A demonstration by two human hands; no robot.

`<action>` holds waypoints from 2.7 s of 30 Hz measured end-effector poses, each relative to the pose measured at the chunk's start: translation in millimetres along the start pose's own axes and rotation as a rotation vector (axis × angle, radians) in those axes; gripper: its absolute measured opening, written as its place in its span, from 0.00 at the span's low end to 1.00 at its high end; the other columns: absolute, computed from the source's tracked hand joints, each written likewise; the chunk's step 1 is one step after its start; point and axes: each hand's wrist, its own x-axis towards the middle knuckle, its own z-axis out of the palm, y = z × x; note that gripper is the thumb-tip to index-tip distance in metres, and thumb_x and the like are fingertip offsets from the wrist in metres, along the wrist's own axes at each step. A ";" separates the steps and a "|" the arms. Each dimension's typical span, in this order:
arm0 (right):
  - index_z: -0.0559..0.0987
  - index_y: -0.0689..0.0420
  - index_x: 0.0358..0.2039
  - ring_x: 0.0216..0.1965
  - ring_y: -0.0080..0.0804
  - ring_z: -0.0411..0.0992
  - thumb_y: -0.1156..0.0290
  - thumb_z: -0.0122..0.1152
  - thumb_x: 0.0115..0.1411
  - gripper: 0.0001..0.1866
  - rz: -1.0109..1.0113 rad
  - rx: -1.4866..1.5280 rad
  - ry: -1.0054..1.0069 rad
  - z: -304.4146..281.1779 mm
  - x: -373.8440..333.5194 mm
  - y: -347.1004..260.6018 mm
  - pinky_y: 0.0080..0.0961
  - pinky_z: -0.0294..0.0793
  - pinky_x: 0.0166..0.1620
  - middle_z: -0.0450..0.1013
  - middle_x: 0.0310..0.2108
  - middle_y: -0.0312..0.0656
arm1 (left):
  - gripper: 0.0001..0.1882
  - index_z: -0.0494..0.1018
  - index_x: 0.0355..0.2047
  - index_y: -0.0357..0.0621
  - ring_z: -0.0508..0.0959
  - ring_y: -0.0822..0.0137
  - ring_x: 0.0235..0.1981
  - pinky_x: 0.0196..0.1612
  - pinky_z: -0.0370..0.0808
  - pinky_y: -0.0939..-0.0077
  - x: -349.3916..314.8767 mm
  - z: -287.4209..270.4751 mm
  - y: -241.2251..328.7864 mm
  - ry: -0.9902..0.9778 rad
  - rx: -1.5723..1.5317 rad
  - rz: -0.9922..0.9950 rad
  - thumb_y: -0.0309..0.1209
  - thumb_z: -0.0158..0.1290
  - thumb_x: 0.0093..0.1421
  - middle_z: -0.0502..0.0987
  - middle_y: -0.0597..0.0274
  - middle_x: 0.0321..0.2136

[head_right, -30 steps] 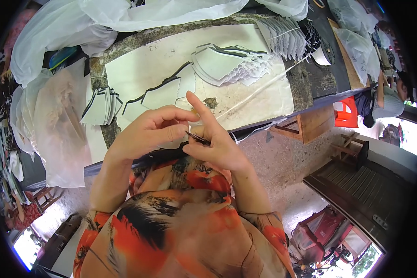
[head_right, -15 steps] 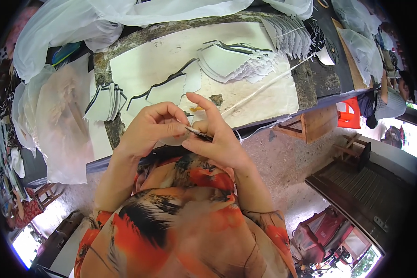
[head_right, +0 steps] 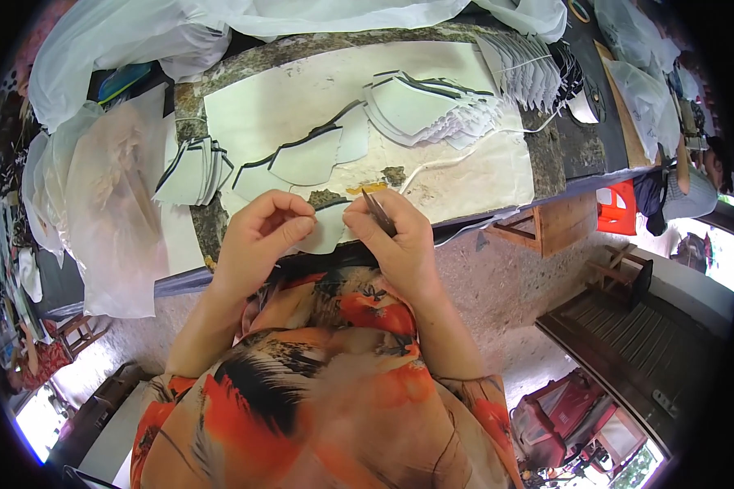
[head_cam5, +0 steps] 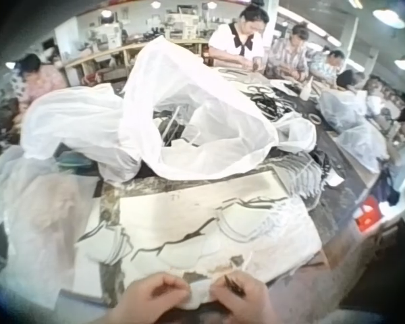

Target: Trimming excess fabric from shoe components using thread snips.

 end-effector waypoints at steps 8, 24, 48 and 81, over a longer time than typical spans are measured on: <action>0.80 0.61 0.39 0.25 0.12 0.62 0.73 0.60 0.68 0.05 -0.118 -0.155 -0.057 3.2 -6.6 8.6 0.13 0.61 0.29 0.70 0.26 0.28 | 0.12 0.80 0.43 0.43 0.76 0.53 0.40 0.46 0.72 0.62 -28.6 -5.7 -15.8 0.091 1.014 0.611 0.27 0.61 0.58 0.78 0.58 0.38; 0.82 0.63 0.43 0.30 0.28 0.74 0.76 0.62 0.65 0.08 0.013 -0.183 -0.103 -1.3 -0.7 -8.0 0.23 0.73 0.36 0.76 0.34 0.41 | 0.10 0.84 0.37 0.46 0.76 0.58 0.38 0.43 0.73 0.66 -10.6 -2.9 -14.9 0.187 0.869 0.742 0.25 0.65 0.52 0.79 0.64 0.34; 0.80 0.61 0.36 0.34 0.31 0.74 0.81 0.66 0.57 0.07 -0.365 -0.393 -0.182 -18.8 11.0 -8.5 0.24 0.72 0.37 0.76 0.34 0.41 | 0.09 0.80 0.37 0.39 0.77 0.62 0.37 0.41 0.74 0.71 -2.7 15.5 12.3 0.019 0.478 0.264 0.32 0.62 0.60 0.78 0.59 0.36; 0.82 0.60 0.42 0.34 0.36 0.74 0.76 0.66 0.58 0.11 -0.335 -0.454 -0.227 -3.3 18.3 -12.4 0.26 0.74 0.37 0.76 0.34 0.43 | 0.05 0.80 0.32 0.41 0.77 0.61 0.34 0.37 0.74 0.71 -7.6 4.7 -2.6 0.167 0.588 0.404 0.26 0.62 0.55 0.78 0.59 0.32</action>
